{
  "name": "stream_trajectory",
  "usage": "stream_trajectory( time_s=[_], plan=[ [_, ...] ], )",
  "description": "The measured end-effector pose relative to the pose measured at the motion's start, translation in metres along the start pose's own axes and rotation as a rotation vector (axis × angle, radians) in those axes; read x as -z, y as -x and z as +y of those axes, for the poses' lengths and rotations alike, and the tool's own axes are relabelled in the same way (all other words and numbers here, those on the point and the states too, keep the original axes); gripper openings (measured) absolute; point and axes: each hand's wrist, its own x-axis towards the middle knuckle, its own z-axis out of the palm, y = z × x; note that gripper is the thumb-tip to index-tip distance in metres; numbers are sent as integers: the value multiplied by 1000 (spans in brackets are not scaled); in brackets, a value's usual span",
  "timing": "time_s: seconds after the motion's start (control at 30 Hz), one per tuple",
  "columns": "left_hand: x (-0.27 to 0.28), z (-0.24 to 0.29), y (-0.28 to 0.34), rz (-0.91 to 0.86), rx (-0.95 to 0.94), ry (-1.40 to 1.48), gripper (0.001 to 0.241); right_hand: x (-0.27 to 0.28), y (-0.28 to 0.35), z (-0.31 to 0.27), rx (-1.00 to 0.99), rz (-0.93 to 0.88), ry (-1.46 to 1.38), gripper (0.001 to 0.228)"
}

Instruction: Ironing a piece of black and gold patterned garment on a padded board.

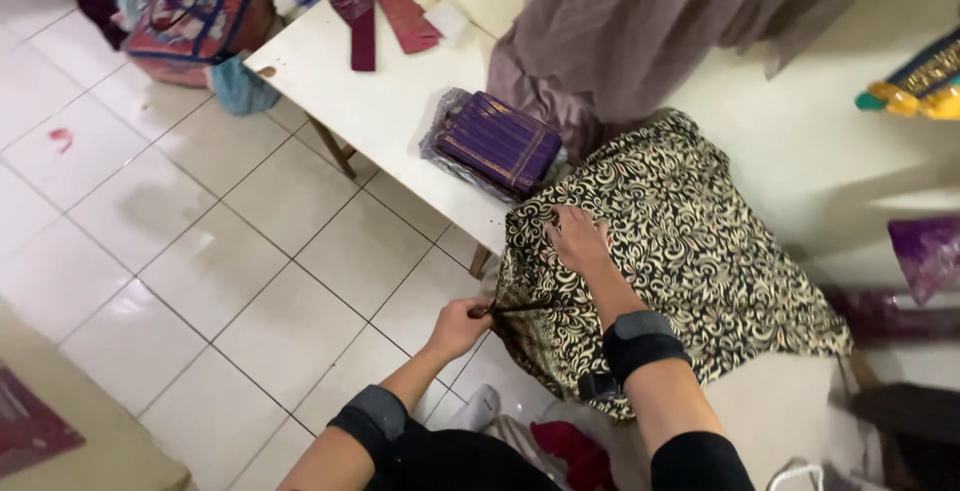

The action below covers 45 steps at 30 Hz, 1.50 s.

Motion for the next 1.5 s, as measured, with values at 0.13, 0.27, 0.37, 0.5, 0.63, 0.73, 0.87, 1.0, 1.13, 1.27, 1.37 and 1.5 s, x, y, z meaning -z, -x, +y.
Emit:
stream_trajectory(
  time_s=[0.13,0.27,0.37,0.5,0.63,0.73,0.87,1.0,1.13,1.27,1.37,1.5],
  plan=[
    [-5,7,1,62,26,28,42,-3,-34,0,71,-47,137,49],
    [-12,7,-5,134,6,66,36,4,-47,-13,126,-129,194,47],
    [-7,14,-4,154,-31,71,35,-7,-82,1,153,-185,225,49],
    [0,21,2,146,-110,78,33,-15,-100,11,156,-204,222,47],
    [-3,15,-2,146,-116,78,32,-19,-107,11,175,-202,388,40],
    [-3,13,-7,151,-118,67,31,-45,-132,41,250,-2,323,26],
    [-3,15,-3,133,-113,83,31,-40,-121,65,412,207,105,13],
    [-6,16,1,133,-134,102,31,-43,-119,105,506,350,-77,8],
    [-11,4,-4,114,-133,95,30,-24,-88,122,346,213,178,23],
    [-13,3,-4,105,-132,67,29,1,-59,105,216,-25,347,65],
    [-14,1,-1,108,-124,74,30,0,-57,96,211,-7,441,60],
    [-9,13,9,144,-156,88,27,6,-65,86,130,-6,573,56]
  ],
)
